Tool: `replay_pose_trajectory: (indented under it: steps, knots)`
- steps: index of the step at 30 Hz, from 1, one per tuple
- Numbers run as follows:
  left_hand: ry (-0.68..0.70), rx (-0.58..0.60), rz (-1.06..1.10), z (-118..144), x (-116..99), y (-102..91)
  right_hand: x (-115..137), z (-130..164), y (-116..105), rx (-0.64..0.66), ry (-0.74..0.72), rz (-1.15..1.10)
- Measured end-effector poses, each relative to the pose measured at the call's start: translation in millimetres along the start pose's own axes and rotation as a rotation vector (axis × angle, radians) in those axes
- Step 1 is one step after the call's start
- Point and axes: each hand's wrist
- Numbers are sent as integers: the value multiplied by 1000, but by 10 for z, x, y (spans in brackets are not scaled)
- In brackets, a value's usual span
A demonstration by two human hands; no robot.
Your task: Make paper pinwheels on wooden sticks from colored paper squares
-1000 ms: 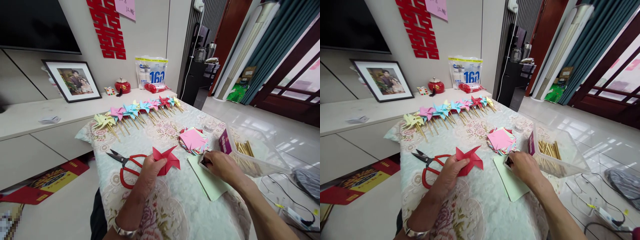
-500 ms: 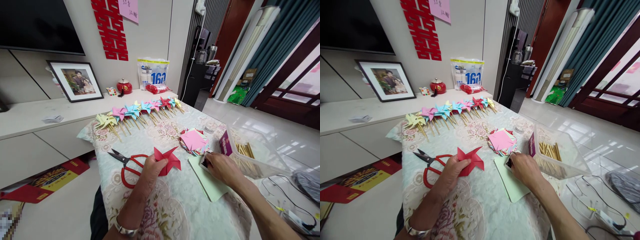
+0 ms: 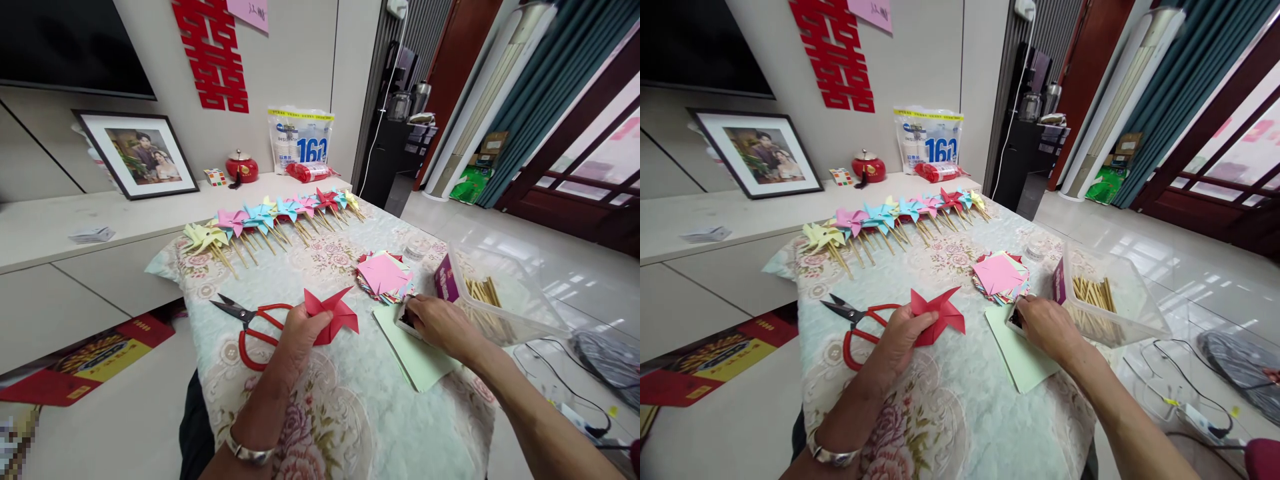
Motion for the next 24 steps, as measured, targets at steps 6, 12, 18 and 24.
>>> replay_pose_trajectory:
  steps: [6,12,18,24]
  knots:
    - [-16,-14,2,-8,-8,15,-41,56,-76,-55,-34,-201]
    - [-38,0,23,-11,-9,16,65,-1,-58,-4,51,-141]
    - [-25,-13,7,6,-29,23,90,-34,5,-42,52,-114]
    - [-32,8,26,7,-40,25,46,-18,-32,-56,38,-299]
Point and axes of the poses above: each hand's wrist, its own z-axis away from the middle knuckle, its own y-axis out of the palm, x = y × z, and after that the axes turned 9 degrees about -x, right-handed
